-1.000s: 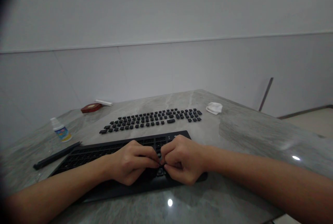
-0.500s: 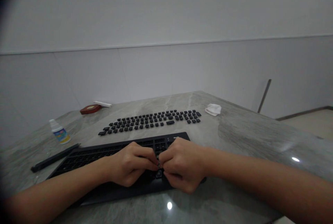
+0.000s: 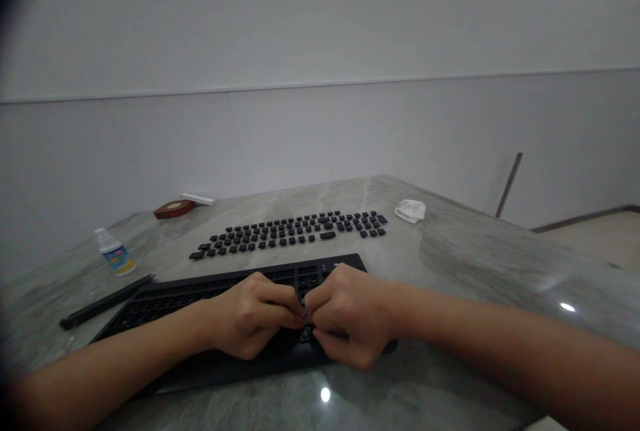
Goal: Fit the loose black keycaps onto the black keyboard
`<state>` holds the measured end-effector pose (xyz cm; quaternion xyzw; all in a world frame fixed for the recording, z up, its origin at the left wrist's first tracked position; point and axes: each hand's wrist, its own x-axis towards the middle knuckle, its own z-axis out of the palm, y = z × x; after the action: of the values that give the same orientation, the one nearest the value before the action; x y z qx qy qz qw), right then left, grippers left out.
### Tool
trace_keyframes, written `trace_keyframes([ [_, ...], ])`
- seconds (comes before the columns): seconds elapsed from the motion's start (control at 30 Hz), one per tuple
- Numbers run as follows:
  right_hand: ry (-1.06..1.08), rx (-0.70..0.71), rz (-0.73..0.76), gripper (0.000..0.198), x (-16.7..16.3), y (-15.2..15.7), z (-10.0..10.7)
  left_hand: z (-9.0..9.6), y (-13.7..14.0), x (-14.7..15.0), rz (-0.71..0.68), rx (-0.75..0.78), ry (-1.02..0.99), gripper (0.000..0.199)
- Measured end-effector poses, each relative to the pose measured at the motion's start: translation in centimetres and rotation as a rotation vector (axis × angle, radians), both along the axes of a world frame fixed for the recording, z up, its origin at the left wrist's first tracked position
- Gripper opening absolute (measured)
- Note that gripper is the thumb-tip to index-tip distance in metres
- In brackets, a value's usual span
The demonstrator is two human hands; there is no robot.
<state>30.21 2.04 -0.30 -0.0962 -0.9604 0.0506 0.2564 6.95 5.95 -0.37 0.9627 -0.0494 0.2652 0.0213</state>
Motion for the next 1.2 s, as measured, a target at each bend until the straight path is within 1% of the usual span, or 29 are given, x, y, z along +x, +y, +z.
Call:
trace_keyframes([
  [0.17,-0.009,0.021,0.017,0.024,-0.2,0.1,0.0,0.1,-0.4,0.2,0.007,0.204,0.080,0.025],
  [0.23,-0.010,0.075,0.023,0.023,-0.2,0.1,-0.2,0.1,-0.6,0.3,0.023,0.264,0.101,0.020],
  [0.33,-0.042,0.162,0.018,0.022,-0.4,0.0,-0.6,0.2,-0.8,0.3,0.040,0.301,0.134,0.018],
  [0.4,-0.058,0.174,0.011,0.023,-0.4,0.0,-0.7,0.2,-0.9,0.3,0.052,0.301,0.144,0.017],
  [0.47,-0.057,0.150,0.007,0.023,-0.5,0.0,-0.6,0.2,-0.8,0.2,0.073,0.263,0.136,0.014],
  [0.57,-0.039,0.103,-0.014,0.023,-0.4,0.0,-0.3,0.2,-0.5,0.0,0.079,0.125,0.094,0.024],
  [0.67,-0.015,0.092,-0.025,0.023,-0.4,0.0,-0.2,0.3,-0.2,-0.1,0.041,0.010,0.058,0.030],
  [0.73,-0.015,0.106,-0.017,0.023,-0.3,0.0,-0.3,0.4,-0.3,0.0,0.039,0.025,0.086,0.029],
  [0.9,-0.052,0.181,-0.012,0.021,-0.4,-0.1,-0.8,0.5,-1.0,0.4,0.098,0.242,0.204,0.014],
  [1.0,-0.090,0.227,-0.019,0.021,-0.5,-0.3,-0.8,0.6,-1.3,0.5,0.112,0.304,0.226,0.014],
  [1.1,-0.100,0.233,-0.033,0.021,-0.6,-0.5,-0.6,0.7,-1.2,0.5,0.123,0.290,0.229,0.011],
  [1.17,-0.075,0.202,-0.034,0.021,-0.6,-0.4,-0.5,0.8,-1.0,0.4,0.128,0.231,0.219,0.013],
  [1.2,-0.058,0.178,-0.034,0.022,-0.5,-0.3,-0.4,0.8,-0.9,0.4,0.123,0.182,0.205,0.017],
])
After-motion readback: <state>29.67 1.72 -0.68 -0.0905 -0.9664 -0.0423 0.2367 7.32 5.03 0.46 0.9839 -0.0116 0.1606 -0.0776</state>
